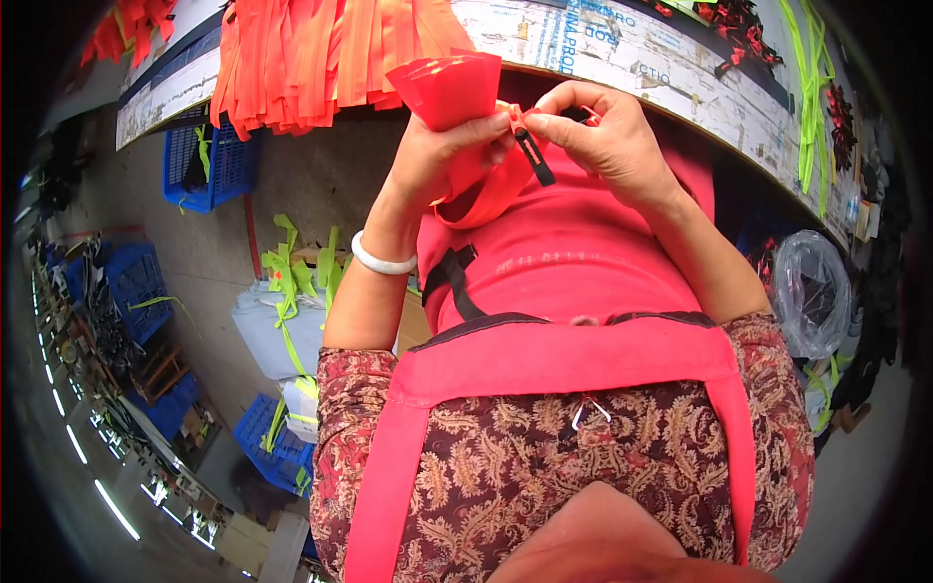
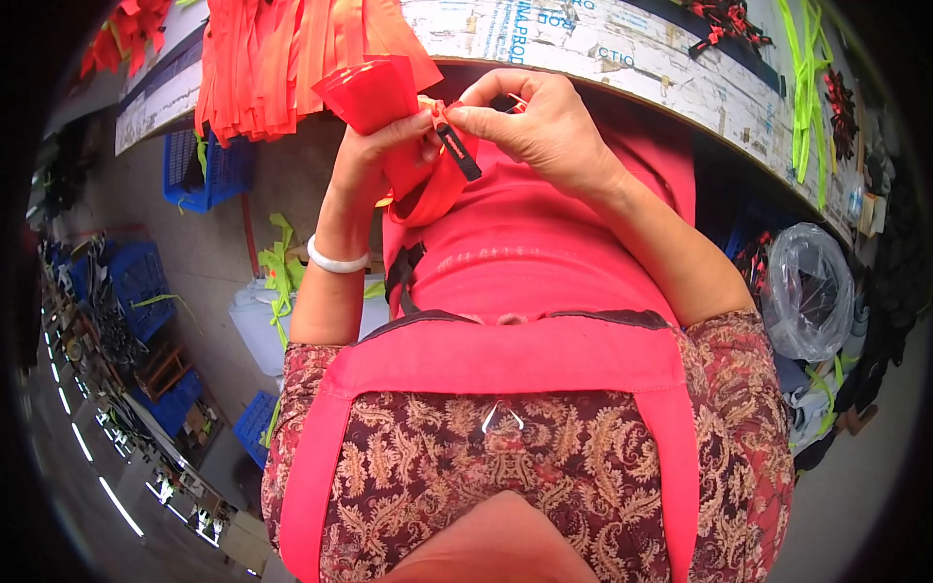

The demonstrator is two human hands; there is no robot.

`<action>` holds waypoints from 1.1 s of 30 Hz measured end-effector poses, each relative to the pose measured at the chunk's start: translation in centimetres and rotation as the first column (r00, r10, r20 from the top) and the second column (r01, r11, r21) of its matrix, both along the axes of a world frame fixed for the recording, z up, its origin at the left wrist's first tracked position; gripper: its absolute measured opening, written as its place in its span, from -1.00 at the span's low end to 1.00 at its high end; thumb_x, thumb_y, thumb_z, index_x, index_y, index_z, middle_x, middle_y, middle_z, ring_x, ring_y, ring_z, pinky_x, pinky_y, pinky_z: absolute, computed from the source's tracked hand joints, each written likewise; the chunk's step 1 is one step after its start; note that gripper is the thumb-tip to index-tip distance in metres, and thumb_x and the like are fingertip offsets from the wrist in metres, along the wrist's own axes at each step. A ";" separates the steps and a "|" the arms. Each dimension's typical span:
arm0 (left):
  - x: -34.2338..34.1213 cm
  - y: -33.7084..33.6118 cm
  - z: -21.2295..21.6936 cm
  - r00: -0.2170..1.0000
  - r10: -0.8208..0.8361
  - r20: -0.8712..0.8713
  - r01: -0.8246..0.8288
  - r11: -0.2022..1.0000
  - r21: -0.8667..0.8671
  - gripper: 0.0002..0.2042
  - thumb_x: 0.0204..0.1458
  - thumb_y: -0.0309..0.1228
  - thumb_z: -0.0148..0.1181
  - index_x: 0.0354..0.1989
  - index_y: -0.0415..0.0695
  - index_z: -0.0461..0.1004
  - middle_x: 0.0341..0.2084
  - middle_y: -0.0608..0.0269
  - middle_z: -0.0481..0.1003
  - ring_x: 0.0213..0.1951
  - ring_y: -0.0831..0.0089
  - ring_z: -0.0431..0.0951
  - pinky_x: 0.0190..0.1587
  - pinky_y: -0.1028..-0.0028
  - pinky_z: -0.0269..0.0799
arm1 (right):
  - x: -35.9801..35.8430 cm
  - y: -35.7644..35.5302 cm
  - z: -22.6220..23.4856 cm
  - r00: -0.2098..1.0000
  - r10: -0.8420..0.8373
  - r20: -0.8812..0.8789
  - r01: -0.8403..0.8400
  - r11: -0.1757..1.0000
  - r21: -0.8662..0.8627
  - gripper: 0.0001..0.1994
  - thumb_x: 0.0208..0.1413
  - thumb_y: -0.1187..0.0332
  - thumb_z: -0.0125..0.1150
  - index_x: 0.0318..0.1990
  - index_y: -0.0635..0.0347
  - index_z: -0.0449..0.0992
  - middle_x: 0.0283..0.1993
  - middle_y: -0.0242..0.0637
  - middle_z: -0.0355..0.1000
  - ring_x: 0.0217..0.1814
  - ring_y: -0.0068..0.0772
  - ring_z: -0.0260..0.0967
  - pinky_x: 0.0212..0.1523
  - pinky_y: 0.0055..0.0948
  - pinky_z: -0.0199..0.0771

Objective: Bundling and fastening red fabric strips with plastic ties at a manufacturing workbench.

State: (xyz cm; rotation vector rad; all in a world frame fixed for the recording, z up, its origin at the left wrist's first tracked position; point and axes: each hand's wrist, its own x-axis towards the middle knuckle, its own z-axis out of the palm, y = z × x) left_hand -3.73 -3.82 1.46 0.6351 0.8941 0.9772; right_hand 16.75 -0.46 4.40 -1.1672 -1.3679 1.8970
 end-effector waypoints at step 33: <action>1.1 -0.1 -1.4 0.901 0.168 -0.401 -0.008 0.928 0.372 -0.78 -0.03 -0.66 0.25 -0.19 -0.19 0.57 -0.46 0.35 0.55 -0.47 0.65 0.47 -0.43 0.58 0.40 | -1.2 -0.1 -1.4 0.989 -0.061 0.132 -0.032 0.794 0.607 -0.85 0.03 0.46 0.32 -0.24 0.26 0.54 -0.35 -0.38 0.46 -0.42 -0.68 0.30 -0.43 -0.65 0.28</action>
